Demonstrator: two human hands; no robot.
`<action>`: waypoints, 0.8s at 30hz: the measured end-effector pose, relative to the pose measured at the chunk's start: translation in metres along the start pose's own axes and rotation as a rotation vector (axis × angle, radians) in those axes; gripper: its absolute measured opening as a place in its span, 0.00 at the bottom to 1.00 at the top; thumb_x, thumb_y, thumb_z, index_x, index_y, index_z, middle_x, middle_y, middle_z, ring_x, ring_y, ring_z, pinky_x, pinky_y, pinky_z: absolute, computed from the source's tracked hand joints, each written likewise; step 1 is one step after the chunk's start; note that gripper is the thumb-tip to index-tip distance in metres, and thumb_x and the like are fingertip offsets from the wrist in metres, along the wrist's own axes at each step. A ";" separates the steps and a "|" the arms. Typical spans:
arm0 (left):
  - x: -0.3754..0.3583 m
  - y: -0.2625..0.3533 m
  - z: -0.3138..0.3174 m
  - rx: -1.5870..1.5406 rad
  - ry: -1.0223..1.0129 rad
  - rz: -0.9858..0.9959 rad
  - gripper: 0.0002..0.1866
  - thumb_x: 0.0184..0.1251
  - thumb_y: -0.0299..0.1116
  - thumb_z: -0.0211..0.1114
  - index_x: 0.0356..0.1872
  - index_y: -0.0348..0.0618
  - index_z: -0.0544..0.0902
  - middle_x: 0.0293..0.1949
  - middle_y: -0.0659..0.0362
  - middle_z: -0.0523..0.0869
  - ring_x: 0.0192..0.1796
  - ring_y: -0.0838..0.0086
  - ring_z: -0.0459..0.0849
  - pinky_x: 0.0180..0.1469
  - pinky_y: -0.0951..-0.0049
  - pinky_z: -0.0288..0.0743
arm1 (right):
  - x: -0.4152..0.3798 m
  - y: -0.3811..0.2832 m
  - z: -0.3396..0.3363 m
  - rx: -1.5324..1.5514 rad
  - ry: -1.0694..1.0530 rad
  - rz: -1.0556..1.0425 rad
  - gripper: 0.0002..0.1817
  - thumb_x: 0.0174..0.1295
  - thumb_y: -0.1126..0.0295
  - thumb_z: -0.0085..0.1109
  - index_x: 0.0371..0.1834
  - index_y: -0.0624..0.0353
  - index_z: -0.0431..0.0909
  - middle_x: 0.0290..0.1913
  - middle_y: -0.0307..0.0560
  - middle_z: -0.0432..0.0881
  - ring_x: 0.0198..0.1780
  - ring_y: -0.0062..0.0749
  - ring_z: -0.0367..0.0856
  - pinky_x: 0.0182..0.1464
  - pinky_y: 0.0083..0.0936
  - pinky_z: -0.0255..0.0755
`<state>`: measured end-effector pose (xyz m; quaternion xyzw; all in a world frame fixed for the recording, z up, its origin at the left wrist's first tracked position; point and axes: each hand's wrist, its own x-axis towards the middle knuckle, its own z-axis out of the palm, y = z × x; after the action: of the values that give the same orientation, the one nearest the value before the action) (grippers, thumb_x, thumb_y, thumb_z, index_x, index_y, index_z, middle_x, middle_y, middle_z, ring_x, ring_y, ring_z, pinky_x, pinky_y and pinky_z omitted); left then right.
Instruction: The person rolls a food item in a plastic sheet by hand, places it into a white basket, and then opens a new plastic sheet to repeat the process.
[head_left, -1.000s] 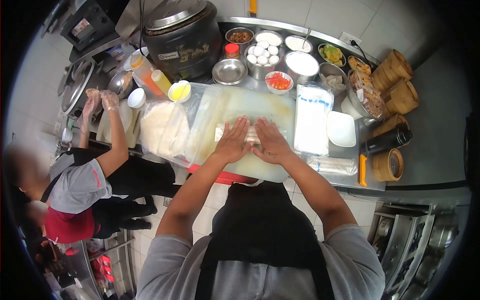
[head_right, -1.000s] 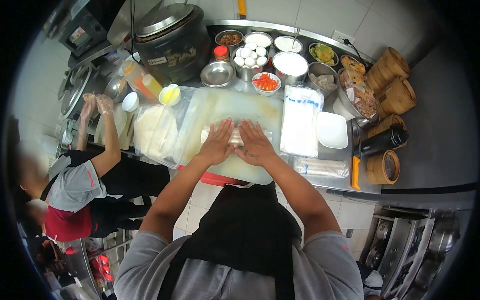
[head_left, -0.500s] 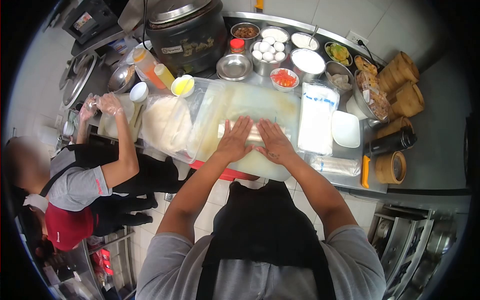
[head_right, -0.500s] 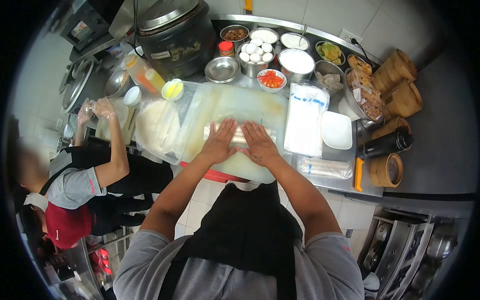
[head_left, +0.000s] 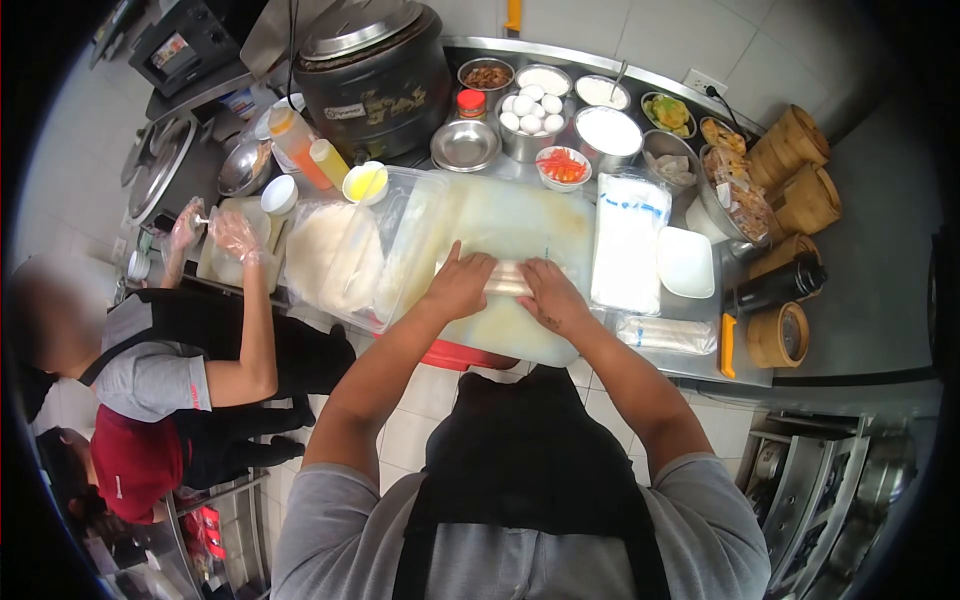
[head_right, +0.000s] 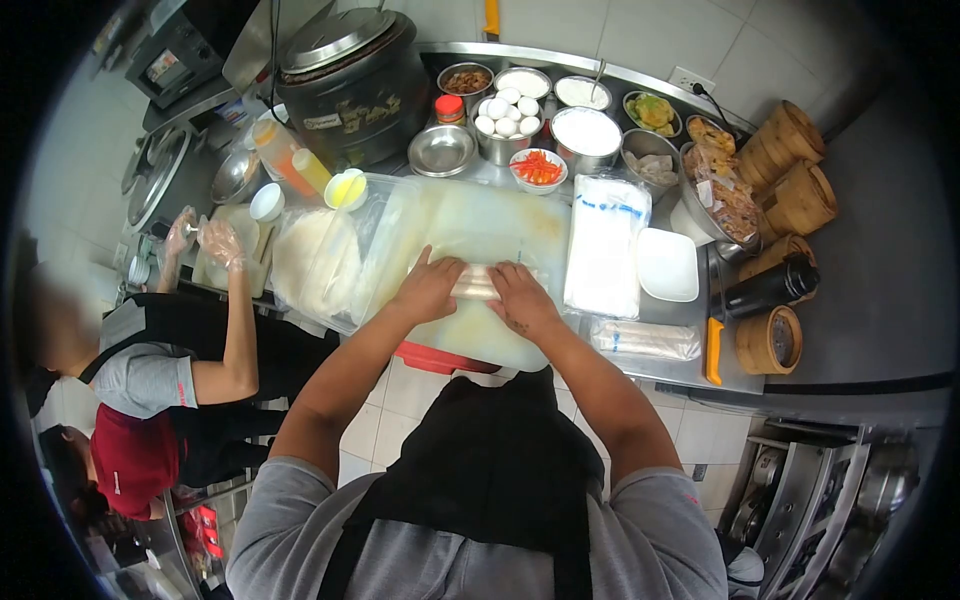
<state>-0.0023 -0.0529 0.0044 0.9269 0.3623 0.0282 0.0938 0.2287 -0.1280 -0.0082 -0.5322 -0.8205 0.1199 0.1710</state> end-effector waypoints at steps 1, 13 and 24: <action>-0.003 0.001 0.000 -0.016 0.007 0.012 0.35 0.52 0.31 0.72 0.66 0.41 0.76 0.61 0.53 0.82 0.68 0.61 0.78 0.80 0.40 0.55 | -0.003 0.000 0.001 0.001 0.004 -0.016 0.34 0.66 0.62 0.66 0.72 0.66 0.69 0.68 0.58 0.71 0.71 0.52 0.68 0.77 0.41 0.63; -0.016 0.013 -0.014 -0.057 0.006 0.040 0.33 0.49 0.36 0.76 0.61 0.40 0.80 0.55 0.52 0.82 0.64 0.58 0.79 0.78 0.44 0.58 | -0.006 -0.008 -0.010 0.085 -0.017 -0.036 0.32 0.61 0.65 0.71 0.66 0.64 0.72 0.62 0.55 0.75 0.66 0.51 0.74 0.69 0.41 0.71; -0.007 0.004 -0.016 -0.012 -0.025 0.034 0.35 0.47 0.38 0.78 0.59 0.42 0.77 0.52 0.52 0.84 0.59 0.59 0.82 0.69 0.55 0.66 | 0.003 -0.008 -0.025 0.136 -0.086 0.003 0.29 0.59 0.65 0.72 0.62 0.63 0.75 0.55 0.54 0.78 0.60 0.51 0.78 0.64 0.42 0.74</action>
<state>-0.0064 -0.0581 0.0212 0.9327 0.3449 0.0205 0.1033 0.2313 -0.1284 0.0175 -0.5150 -0.8161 0.1985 0.1710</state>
